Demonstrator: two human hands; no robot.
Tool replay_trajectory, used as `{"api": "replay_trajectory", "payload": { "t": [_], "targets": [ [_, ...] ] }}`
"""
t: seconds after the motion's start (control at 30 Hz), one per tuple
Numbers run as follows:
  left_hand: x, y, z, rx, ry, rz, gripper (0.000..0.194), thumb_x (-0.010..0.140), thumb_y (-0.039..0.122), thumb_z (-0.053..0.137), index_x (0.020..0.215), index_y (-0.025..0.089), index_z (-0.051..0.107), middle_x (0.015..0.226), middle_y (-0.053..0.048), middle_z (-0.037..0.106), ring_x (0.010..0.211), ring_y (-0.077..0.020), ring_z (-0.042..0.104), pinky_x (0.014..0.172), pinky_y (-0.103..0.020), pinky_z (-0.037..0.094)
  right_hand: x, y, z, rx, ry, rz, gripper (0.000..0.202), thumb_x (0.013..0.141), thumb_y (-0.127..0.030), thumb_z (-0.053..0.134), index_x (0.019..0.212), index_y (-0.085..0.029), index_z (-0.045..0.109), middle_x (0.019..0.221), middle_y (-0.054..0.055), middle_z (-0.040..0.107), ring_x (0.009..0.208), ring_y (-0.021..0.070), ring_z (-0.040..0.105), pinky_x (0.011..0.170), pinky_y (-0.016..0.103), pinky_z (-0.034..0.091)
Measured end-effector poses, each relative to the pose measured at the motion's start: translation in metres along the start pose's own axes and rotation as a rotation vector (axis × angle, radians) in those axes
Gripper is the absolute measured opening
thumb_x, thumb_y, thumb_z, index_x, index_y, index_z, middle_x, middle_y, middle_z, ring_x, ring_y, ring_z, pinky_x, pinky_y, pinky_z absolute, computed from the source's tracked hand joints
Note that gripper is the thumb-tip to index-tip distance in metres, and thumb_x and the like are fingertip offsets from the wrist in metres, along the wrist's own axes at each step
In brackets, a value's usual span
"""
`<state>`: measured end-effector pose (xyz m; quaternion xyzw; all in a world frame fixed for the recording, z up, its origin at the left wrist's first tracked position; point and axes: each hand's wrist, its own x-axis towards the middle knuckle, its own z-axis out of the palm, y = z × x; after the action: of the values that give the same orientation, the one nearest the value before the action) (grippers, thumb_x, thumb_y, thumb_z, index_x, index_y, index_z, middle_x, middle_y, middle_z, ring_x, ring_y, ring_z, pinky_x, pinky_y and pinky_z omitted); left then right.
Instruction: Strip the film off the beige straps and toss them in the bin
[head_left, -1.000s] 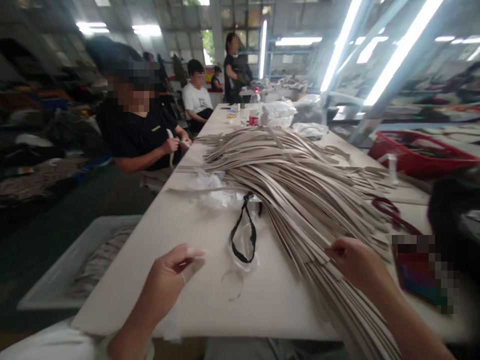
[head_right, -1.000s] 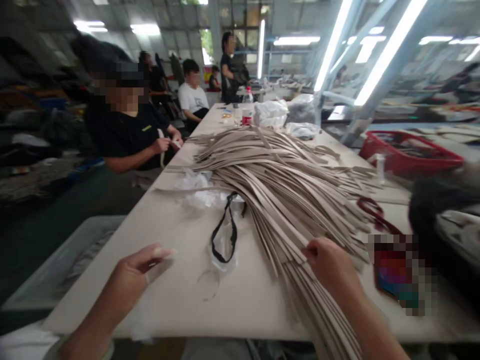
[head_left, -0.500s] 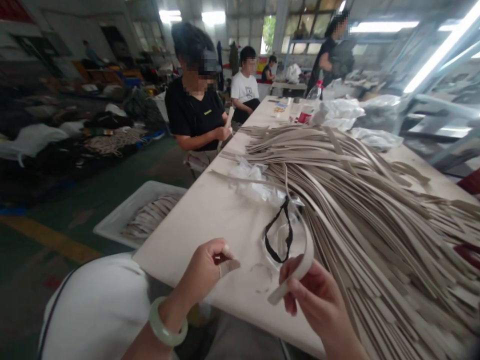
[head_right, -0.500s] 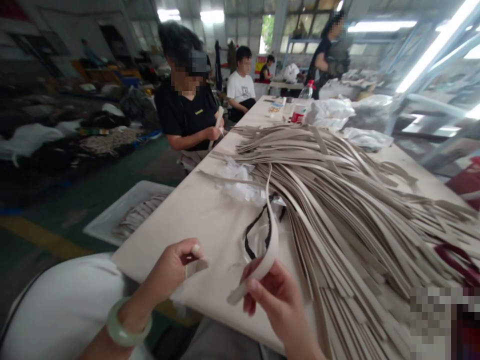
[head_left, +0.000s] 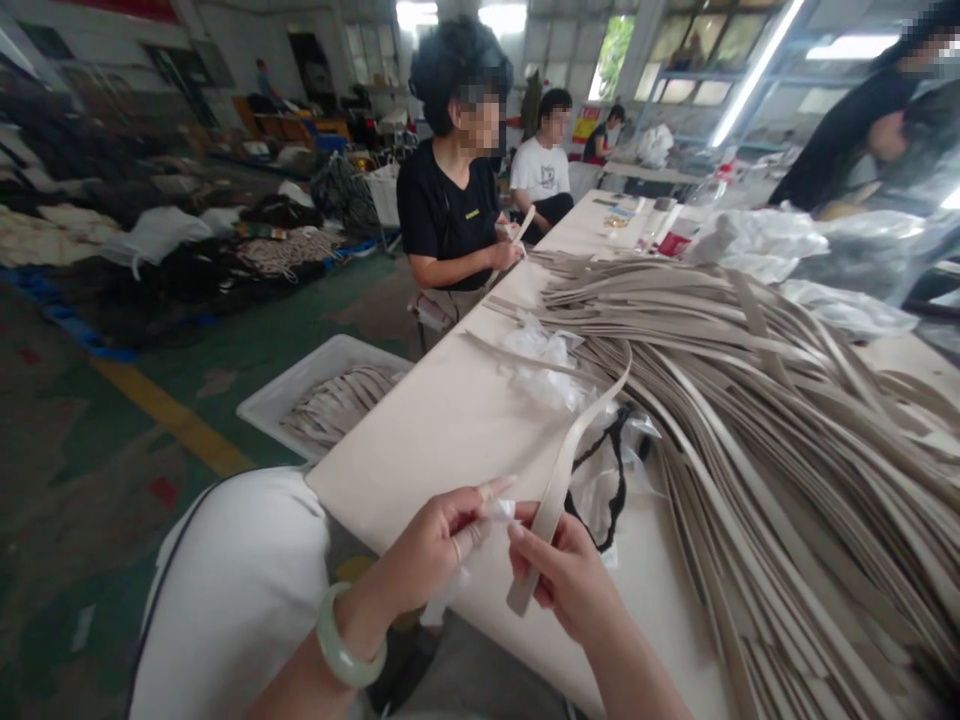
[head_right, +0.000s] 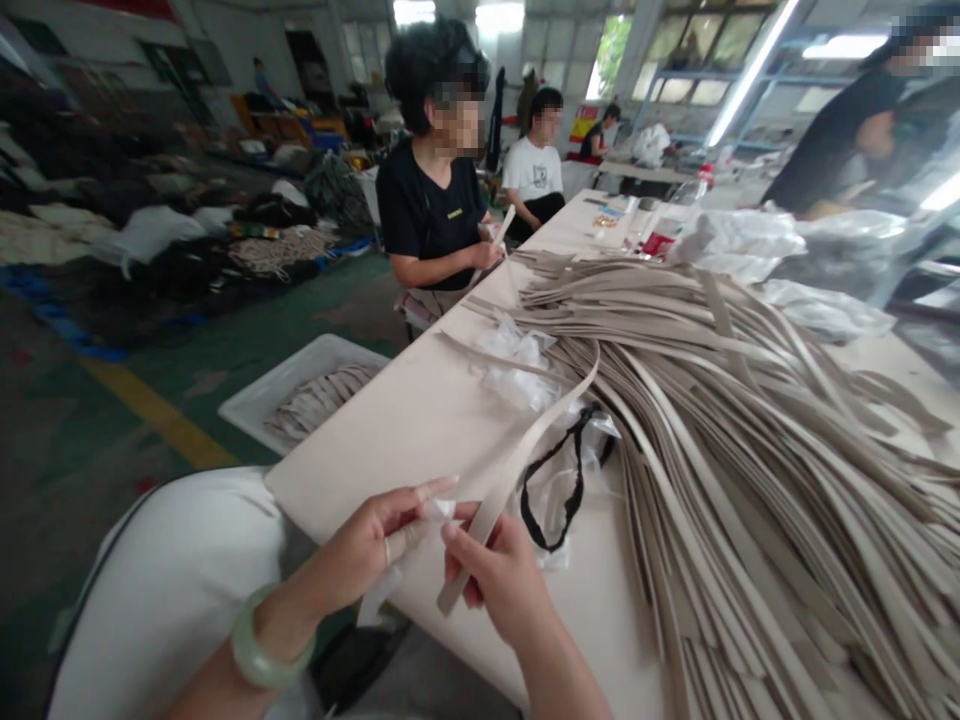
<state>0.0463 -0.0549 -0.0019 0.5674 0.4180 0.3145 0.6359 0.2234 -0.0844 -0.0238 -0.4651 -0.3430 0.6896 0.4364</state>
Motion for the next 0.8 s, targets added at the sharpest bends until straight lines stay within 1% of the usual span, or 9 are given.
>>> {"api": "replay_trajectory", "payload": {
  "t": [0.13, 0.2, 0.27, 0.37, 0.47, 0.53, 0.6, 0.7, 0.8],
  "targets": [
    [0.003, -0.005, -0.002, 0.087, -0.054, -0.007, 0.03, 0.087, 0.037, 0.063, 0.108, 0.016, 0.067, 0.097, -0.007, 0.067, 0.089, -0.019, 0.062, 0.079, -0.027, 0.047, 0.004, 0.0, 0.006, -0.13, 0.157, -0.091, 0.039, 0.072, -0.048, 0.078, 0.073, -0.012, 0.062, 0.046, -0.002, 0.056, 0.034, 0.0021, 0.033, 0.033, 0.015, 0.022],
    [0.005, -0.005, -0.002, 0.127, -0.041, 0.024, 0.029, 0.086, 0.04, 0.064, 0.098, 0.014, 0.071, 0.085, -0.004, 0.062, 0.078, -0.0162, 0.059, 0.069, -0.024, 0.045, 0.003, -0.002, 0.008, -0.214, 0.181, -0.131, 0.04, 0.072, -0.049, 0.077, 0.073, -0.012, 0.064, 0.047, -0.001, 0.058, 0.034, 0.0032, 0.035, 0.034, 0.016, 0.025],
    [0.007, -0.004, -0.001, 0.15, 0.02, 0.076, 0.03, 0.085, 0.041, 0.066, 0.078, 0.013, 0.072, 0.079, -0.003, 0.058, 0.075, -0.0148, 0.056, 0.066, -0.023, 0.042, 0.0, -0.004, 0.007, -0.245, 0.165, -0.137, 0.04, 0.073, -0.051, 0.076, 0.076, -0.011, 0.066, 0.049, 0.0, 0.059, 0.034, 0.0044, 0.039, 0.034, 0.017, 0.028],
    [0.009, -0.004, 0.0, 0.178, 0.103, 0.103, 0.03, 0.082, 0.039, 0.071, 0.067, 0.013, 0.068, 0.073, 0.0, 0.052, 0.068, -0.012, 0.051, 0.062, -0.022, 0.038, -0.006, -0.01, 0.0, -0.18, 0.153, -0.182, 0.039, 0.084, -0.051, 0.066, 0.086, -0.012, 0.068, 0.057, 0.001, 0.062, 0.039, 0.0066, 0.046, 0.037, 0.018, 0.034],
    [0.008, -0.006, 0.0, 0.197, 0.096, 0.125, 0.031, 0.075, 0.037, 0.078, 0.062, 0.014, 0.063, 0.068, 0.002, 0.049, 0.065, -0.0105, 0.046, 0.061, -0.022, 0.035, -0.009, -0.02, -0.015, -0.09, 0.183, -0.365, 0.034, 0.095, -0.045, 0.053, 0.087, -0.015, 0.067, 0.071, 0.004, 0.064, 0.05, 0.0084, 0.052, 0.043, 0.019, 0.042],
    [0.007, -0.007, 0.0, 0.182, 0.059, 0.121, 0.033, 0.072, 0.038, 0.08, 0.06, 0.014, 0.061, 0.067, 0.002, 0.049, 0.064, -0.0105, 0.045, 0.059, -0.023, 0.034, -0.011, -0.026, -0.024, -0.095, 0.15, -0.505, 0.032, 0.097, -0.04, 0.05, 0.087, -0.017, 0.069, 0.087, 0.007, 0.063, 0.063, 0.0113, 0.056, 0.048, 0.021, 0.047],
    [0.006, -0.007, 0.001, 0.169, 0.031, 0.102, 0.034, 0.071, 0.039, 0.081, 0.061, 0.014, 0.062, 0.068, 0.002, 0.05, 0.064, -0.0106, 0.045, 0.059, -0.023, 0.033, -0.013, -0.031, -0.029, -0.151, 0.071, -0.608, 0.029, 0.098, -0.037, 0.049, 0.092, -0.018, 0.071, 0.098, 0.009, 0.058, 0.075, 0.0151, 0.057, 0.051, 0.023, 0.05],
    [0.004, -0.003, 0.002, 0.18, 0.005, 0.082, 0.032, 0.072, 0.041, 0.08, 0.062, 0.014, 0.065, 0.068, 0.002, 0.05, 0.064, -0.0108, 0.046, 0.059, -0.023, 0.034, -0.015, -0.032, -0.028, -0.282, -0.027, -0.68, 0.027, 0.098, -0.035, 0.048, 0.098, -0.022, 0.071, 0.094, 0.008, 0.055, 0.077, 0.0169, 0.056, 0.054, 0.026, 0.052],
    [0.003, 0.001, 0.002, 0.183, -0.018, 0.074, 0.032, 0.071, 0.042, 0.08, 0.062, 0.014, 0.067, 0.069, 0.001, 0.051, 0.064, -0.011, 0.046, 0.058, -0.023, 0.034, -0.015, -0.031, -0.023, -0.358, -0.027, -0.715, 0.023, 0.097, -0.033, 0.05, 0.098, -0.023, 0.071, 0.09, 0.006, 0.057, 0.074, 0.0162, 0.057, 0.056, 0.026, 0.052]
  ]
}}
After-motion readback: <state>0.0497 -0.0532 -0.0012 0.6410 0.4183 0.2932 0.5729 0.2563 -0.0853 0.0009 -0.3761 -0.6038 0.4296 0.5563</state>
